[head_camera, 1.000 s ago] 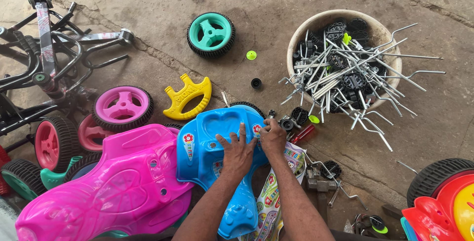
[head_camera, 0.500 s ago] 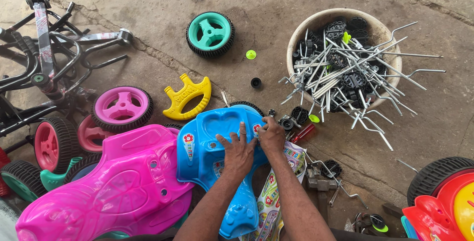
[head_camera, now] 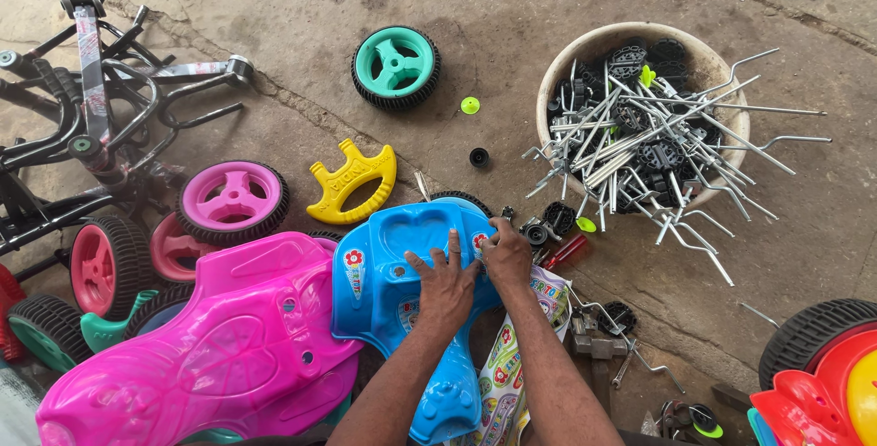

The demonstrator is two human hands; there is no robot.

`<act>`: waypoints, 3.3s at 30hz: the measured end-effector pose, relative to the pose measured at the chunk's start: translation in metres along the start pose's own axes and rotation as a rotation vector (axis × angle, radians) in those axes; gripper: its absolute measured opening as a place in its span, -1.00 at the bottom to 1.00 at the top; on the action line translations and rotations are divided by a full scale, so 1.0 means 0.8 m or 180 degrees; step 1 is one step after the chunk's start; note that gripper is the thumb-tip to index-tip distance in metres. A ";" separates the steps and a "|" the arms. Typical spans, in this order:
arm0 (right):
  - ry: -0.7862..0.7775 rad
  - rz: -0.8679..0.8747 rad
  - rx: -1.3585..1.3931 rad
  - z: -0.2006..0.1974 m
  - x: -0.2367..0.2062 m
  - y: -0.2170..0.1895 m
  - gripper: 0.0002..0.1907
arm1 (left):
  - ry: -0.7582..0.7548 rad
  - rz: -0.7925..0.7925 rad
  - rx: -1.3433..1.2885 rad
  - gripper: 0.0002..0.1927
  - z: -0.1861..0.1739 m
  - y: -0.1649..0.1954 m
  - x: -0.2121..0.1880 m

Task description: The person sits on the floor and applies decorative stickers to a blue plastic toy car body. They peel stickers from a sheet, position them on the car body, and smooth them down with their fingers.

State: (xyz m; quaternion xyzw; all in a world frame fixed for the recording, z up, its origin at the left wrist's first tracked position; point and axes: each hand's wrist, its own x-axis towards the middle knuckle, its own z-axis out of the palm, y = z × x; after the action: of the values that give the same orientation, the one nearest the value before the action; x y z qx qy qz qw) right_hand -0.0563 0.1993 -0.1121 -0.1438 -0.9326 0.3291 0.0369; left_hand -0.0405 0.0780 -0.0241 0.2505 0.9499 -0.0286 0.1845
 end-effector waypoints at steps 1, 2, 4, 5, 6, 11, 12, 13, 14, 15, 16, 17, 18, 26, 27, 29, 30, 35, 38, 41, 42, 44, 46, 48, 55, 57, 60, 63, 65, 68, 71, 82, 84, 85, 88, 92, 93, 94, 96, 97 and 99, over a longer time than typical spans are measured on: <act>-0.0022 0.0007 0.0003 -0.001 0.001 -0.001 -0.60 | 0.0011 -0.0009 -0.0003 -0.52 -0.001 0.000 0.000; -0.0041 0.0017 0.0006 -0.001 0.001 -0.003 -0.59 | 0.0022 -0.0014 -0.0004 -0.52 -0.002 0.000 0.000; -0.0104 0.0075 0.0012 -0.003 0.002 -0.007 -0.56 | -0.0013 -0.0023 0.0001 -0.51 -0.004 0.000 -0.001; -0.0141 0.0133 0.0016 -0.004 0.003 -0.008 -0.54 | -0.0028 -0.0026 0.0007 -0.51 -0.006 0.000 -0.001; -0.0177 0.0193 0.0021 -0.005 0.003 -0.008 -0.53 | 0.0014 -0.0015 0.0027 -0.51 -0.007 0.000 -0.001; -0.0126 0.1136 0.0624 -0.009 0.003 0.008 -0.37 | 0.0365 -0.0030 0.0036 -0.49 -0.011 0.000 -0.006; -0.0143 0.1442 0.0990 -0.007 0.002 0.013 -0.34 | 0.0366 -0.0015 0.0020 -0.49 -0.012 -0.001 -0.007; -0.0085 0.1294 0.1073 -0.006 -0.002 0.016 -0.39 | 0.0376 0.0000 0.0008 -0.49 -0.013 -0.001 -0.008; -0.0020 0.1144 0.1161 -0.003 -0.008 0.019 -0.43 | 0.0391 0.0020 0.0003 -0.50 -0.014 -0.002 -0.008; 0.0047 0.0994 0.1246 0.000 -0.013 0.021 -0.46 | 0.0614 0.0033 -0.0071 -0.47 -0.015 -0.003 -0.008; 0.0064 0.1036 0.1516 0.001 -0.016 0.023 -0.42 | 0.0826 0.0044 -0.0155 -0.45 -0.016 -0.005 -0.009; 0.0075 0.1084 0.1781 0.003 -0.019 0.024 -0.38 | 0.1028 0.0054 -0.0246 -0.42 -0.017 -0.005 -0.010; 0.0088 0.1124 0.2048 0.004 -0.021 0.023 -0.34 | 0.0932 0.0024 -0.0333 -0.37 -0.018 -0.007 -0.010; -0.0190 0.1156 0.1464 0.003 -0.033 0.028 -0.22 | 0.1004 -0.0013 -0.0609 -0.26 -0.023 -0.016 -0.013; -0.0173 0.1009 0.1275 0.003 -0.039 0.030 -0.20 | 0.0997 -0.0015 -0.0676 -0.25 -0.023 -0.017 -0.014; -0.0122 0.0892 0.1361 0.007 -0.047 0.032 -0.21 | 0.1041 -0.0006 -0.0795 -0.24 -0.024 -0.017 -0.013; -0.0118 0.0855 0.1392 0.008 -0.052 0.034 -0.21 | 0.1072 0.0009 -0.0782 -0.25 -0.024 -0.018 -0.013; -0.0513 0.1075 0.1750 0.008 -0.057 0.042 -0.12 | 0.1025 0.0013 -0.0771 -0.27 -0.026 -0.019 -0.014; -0.0580 0.0964 0.1615 0.005 -0.054 0.045 -0.05 | 0.1029 0.0021 -0.0834 -0.28 -0.027 -0.019 -0.015; -0.0348 0.0870 0.1260 0.006 -0.052 0.042 -0.05 | 0.1198 0.0041 -0.0900 -0.30 -0.028 -0.019 -0.016; -0.0218 0.0839 0.1078 0.008 -0.050 0.040 -0.04 | 0.1189 0.0059 -0.0818 -0.30 -0.028 -0.020 -0.016; -0.0197 0.1092 0.0923 0.011 -0.048 0.035 -0.03 | 0.1121 0.0046 -0.0689 -0.30 -0.027 -0.020 -0.017; -0.0141 0.1270 0.0786 0.014 -0.045 0.031 -0.03 | 0.1188 0.0031 -0.0795 -0.31 -0.028 -0.019 -0.017; -0.0046 0.1318 0.0685 0.016 -0.038 0.026 -0.06 | 0.1207 0.0043 -0.0857 -0.31 -0.028 -0.018 -0.015; -0.0353 0.1871 0.0272 0.013 -0.005 0.006 -0.05 | 0.1058 0.0055 -0.0942 -0.27 -0.029 -0.017 -0.015; -0.0470 0.1963 0.0290 0.008 0.000 0.001 -0.06 | 0.1087 0.0049 -0.0945 -0.27 -0.027 -0.018 -0.014; -0.0666 0.2193 0.0548 0.000 -0.001 -0.003 -0.19 | 0.1062 0.0047 -0.0979 -0.28 -0.022 -0.018 -0.012; -0.0601 0.2378 0.1244 -0.004 -0.001 -0.001 -0.36 | 0.1047 0.0101 -0.1020 -0.29 -0.019 -0.018 -0.013; -0.0764 0.2506 0.1946 -0.006 -0.002 0.004 -0.46 | 0.1070 0.0112 -0.1003 -0.29 -0.015 -0.017 -0.014; -0.0966 0.2478 0.2746 -0.007 -0.003 0.013 -0.52 | 0.1026 0.0100 -0.0946 -0.30 -0.012 -0.016 -0.015; -0.1096 0.2283 0.3192 -0.012 -0.013 0.021 -0.51 | 0.1181 0.0082 -0.0920 -0.29 -0.008 -0.015 -0.015; -0.0733 0.1464 0.1608 -0.031 -0.039 0.005 -0.14 | 0.1073 0.0005 -0.0865 -0.29 -0.008 -0.012 -0.014; -0.0552 0.1380 0.1521 -0.041 -0.036 -0.005 -0.06 | 0.1178 0.0082 -0.0858 -0.29 -0.006 -0.011 -0.016; -0.0400 0.1233 0.1346 -0.049 -0.036 -0.008 -0.15 | 0.1308 0.0159 -0.0842 -0.30 -0.006 -0.011 -0.016; -0.0349 0.1089 0.0635 -0.084 -0.050 -0.008 -0.31 | 0.1347 0.0188 -0.1254 -0.19 -0.013 -0.014 -0.013; -0.1044 0.1142 -0.0166 -0.131 -0.087 -0.005 -0.33 | 0.1693 0.0099 -0.2012 -0.20 -0.062 -0.035 0.000; -0.1188 0.1046 -0.0219 -0.138 -0.096 -0.007 -0.32 | 0.1590 -0.0018 -0.2163 -0.27 -0.080 -0.044 0.000; -0.1255 0.0689 -0.0294 -0.143 -0.103 -0.010 -0.34 | 0.1762 0.0030 -0.2337 -0.33 -0.101 -0.051 -0.002; -0.1371 -0.0021 -0.0448 -0.152 -0.110 -0.016 -0.36 | 0.2094 0.0215 -0.2472 -0.40 -0.150 -0.065 -0.013; -0.1612 0.0016 -0.0466 -0.155 -0.111 -0.019 -0.31 | 0.2218 0.0348 -0.2450 -0.43 -0.171 -0.068 -0.026; -0.2089 0.0094 -0.0522 -0.162 -0.113 -0.023 -0.20 | 0.1952 0.0530 -0.2408 -0.44 -0.199 -0.075 -0.066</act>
State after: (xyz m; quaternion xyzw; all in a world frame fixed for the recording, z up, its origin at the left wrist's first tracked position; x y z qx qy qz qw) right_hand 0.0471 0.2375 0.0031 -0.0462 -0.9159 0.2823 -0.2817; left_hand -0.0808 0.0244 0.1409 0.2380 0.8810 0.4082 -0.0238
